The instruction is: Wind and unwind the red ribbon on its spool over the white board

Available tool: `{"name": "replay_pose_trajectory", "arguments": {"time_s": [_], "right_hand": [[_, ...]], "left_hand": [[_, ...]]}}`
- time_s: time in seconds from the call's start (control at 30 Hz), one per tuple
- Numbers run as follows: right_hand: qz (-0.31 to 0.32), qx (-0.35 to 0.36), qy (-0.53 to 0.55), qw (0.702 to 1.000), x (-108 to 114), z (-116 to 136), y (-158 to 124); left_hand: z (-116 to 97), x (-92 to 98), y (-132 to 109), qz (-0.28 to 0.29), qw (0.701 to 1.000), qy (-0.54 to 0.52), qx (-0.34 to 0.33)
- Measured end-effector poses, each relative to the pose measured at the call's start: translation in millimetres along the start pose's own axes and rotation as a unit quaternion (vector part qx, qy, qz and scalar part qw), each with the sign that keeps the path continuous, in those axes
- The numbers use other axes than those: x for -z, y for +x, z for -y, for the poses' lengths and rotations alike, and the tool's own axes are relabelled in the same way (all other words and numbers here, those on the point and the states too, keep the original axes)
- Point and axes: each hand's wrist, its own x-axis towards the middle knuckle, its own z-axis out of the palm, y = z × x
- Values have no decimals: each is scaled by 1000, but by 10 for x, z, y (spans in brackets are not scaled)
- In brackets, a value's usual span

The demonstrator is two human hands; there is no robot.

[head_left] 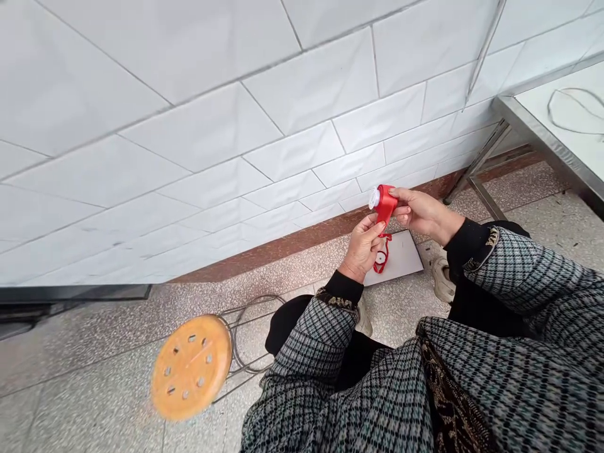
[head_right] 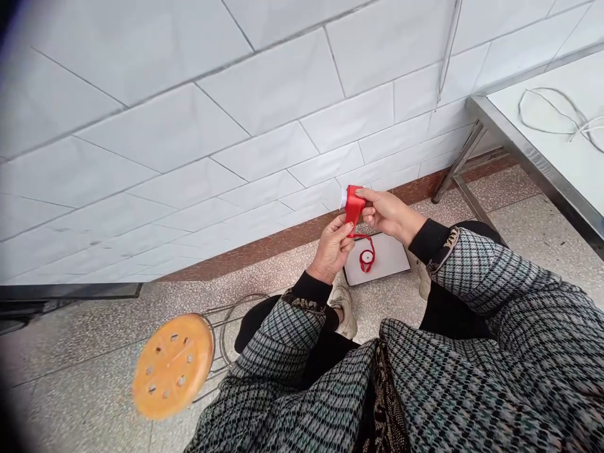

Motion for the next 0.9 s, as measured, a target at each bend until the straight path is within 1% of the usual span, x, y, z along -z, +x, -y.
{"name": "replay_pose_trajectory", "arguments": {"time_s": [0.07,0.13,0.2,0.27,0.37,0.47,0.53,0.6,0.77,0.83,0.9], "right_hand": [[15,0,-5,1000,-29,3,16],[26,-3,-3,1000,-59,-5,32],[22,-9,8,1000,-93,-16,38],[6,-22,22,999,-128,-24,31],[-7,-53,43,998,-151,-35,11],[5,-84,51,995,-117,-60,6],[19,-100,44,994,-74,-85,12],[33,-111,33,993,-30,-108,15],[64,-121,6,991,70,-118,-12],[83,-128,-2,988,123,-107,-18],[109,-143,-13,984,178,-94,-16]], "left_hand": [[-51,24,1,-12,1000,8,-1],[-87,59,5,-10,1000,17,0],[-100,95,10,2,1000,31,4],[-87,131,20,9,999,51,-1],[-42,192,45,2,994,100,-48],[-8,262,72,-10,982,156,-108],[6,304,83,-19,976,170,-138],[22,338,90,-19,975,162,-152],[101,404,113,12,982,133,-131],[124,433,136,32,982,128,-138],[122,465,166,60,976,148,-150]]}}
